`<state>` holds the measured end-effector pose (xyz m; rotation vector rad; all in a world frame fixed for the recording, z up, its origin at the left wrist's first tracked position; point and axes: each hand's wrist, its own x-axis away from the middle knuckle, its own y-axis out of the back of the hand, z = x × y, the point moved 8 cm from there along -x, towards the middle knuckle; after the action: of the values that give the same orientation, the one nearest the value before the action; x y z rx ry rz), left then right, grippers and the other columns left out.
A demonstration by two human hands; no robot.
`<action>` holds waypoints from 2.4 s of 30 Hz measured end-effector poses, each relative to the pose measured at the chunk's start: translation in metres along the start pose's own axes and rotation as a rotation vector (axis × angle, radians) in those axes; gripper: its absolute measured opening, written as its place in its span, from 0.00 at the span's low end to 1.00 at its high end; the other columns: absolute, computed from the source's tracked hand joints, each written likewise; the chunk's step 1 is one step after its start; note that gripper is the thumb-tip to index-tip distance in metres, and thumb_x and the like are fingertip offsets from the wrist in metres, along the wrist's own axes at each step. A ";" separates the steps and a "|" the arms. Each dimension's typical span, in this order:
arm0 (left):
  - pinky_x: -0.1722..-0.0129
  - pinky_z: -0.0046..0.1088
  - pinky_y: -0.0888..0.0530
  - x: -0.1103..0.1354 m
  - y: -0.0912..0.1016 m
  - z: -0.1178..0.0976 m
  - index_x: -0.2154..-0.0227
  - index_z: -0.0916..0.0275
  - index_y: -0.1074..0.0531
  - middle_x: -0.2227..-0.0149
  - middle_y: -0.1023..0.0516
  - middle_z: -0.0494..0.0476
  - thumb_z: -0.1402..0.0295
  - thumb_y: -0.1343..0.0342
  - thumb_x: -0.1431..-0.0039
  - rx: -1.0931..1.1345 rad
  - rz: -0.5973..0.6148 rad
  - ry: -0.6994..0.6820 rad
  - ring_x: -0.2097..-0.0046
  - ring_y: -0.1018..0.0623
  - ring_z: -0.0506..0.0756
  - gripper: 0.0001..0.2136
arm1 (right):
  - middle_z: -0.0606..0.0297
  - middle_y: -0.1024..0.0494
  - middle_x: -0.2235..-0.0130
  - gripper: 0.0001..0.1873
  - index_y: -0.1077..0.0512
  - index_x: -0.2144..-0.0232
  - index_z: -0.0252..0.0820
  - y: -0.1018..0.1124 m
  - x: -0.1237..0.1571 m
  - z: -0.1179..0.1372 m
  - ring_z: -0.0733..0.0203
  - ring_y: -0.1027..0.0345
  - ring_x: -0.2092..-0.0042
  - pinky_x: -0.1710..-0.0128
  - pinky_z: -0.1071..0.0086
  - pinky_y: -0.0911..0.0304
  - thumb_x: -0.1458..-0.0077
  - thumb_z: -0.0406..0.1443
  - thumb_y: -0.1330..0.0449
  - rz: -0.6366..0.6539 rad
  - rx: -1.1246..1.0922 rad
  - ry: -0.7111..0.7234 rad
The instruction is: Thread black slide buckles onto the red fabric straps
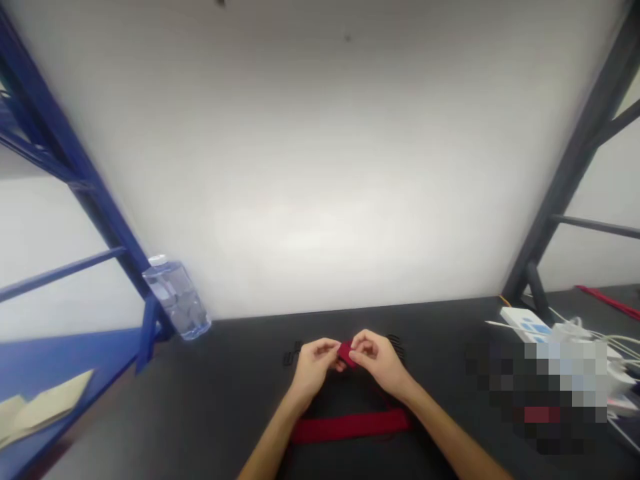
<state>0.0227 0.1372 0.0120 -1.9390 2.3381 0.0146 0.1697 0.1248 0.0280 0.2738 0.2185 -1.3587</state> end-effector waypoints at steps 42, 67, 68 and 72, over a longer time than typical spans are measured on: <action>0.76 0.23 0.36 -0.001 0.032 -0.009 0.76 0.66 0.26 0.81 0.27 0.51 0.65 0.35 0.57 -0.043 -0.241 -0.014 0.78 0.30 0.49 0.10 | 0.65 0.27 0.67 0.17 0.29 0.61 0.44 0.000 0.012 0.028 0.59 0.35 0.69 0.67 0.68 0.38 0.57 0.29 0.39 -0.094 0.609 0.268; 0.81 0.23 0.43 0.015 0.051 -0.021 0.78 0.62 0.28 0.83 0.33 0.46 0.68 0.41 0.56 -0.157 -0.534 -0.062 0.82 0.36 0.48 0.04 | 0.62 0.23 0.61 0.18 0.26 0.59 0.44 0.017 0.003 0.016 0.56 0.30 0.62 0.58 0.63 0.35 0.56 0.29 0.39 -0.088 0.637 0.243; 0.80 0.23 0.41 0.014 0.051 -0.023 0.78 0.62 0.28 0.82 0.31 0.47 0.68 0.41 0.55 -0.215 -0.522 -0.073 0.81 0.34 0.49 0.04 | 0.62 0.23 0.61 0.18 0.26 0.59 0.44 0.017 0.003 0.015 0.56 0.31 0.62 0.59 0.63 0.35 0.56 0.29 0.38 -0.079 0.633 0.239; 0.69 0.28 0.31 0.020 0.052 -0.046 0.74 0.60 0.27 0.74 0.25 0.53 0.70 0.43 0.52 -0.553 -0.579 -0.236 0.71 0.26 0.55 0.02 | 0.61 0.23 0.58 0.22 0.26 0.55 0.45 0.016 0.003 0.011 0.56 0.30 0.61 0.58 0.62 0.34 0.56 0.32 0.34 -0.016 0.612 0.247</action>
<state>-0.0353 0.1239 0.0526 -2.6091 1.6584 0.8643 0.1854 0.1215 0.0389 0.9559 0.0018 -1.3811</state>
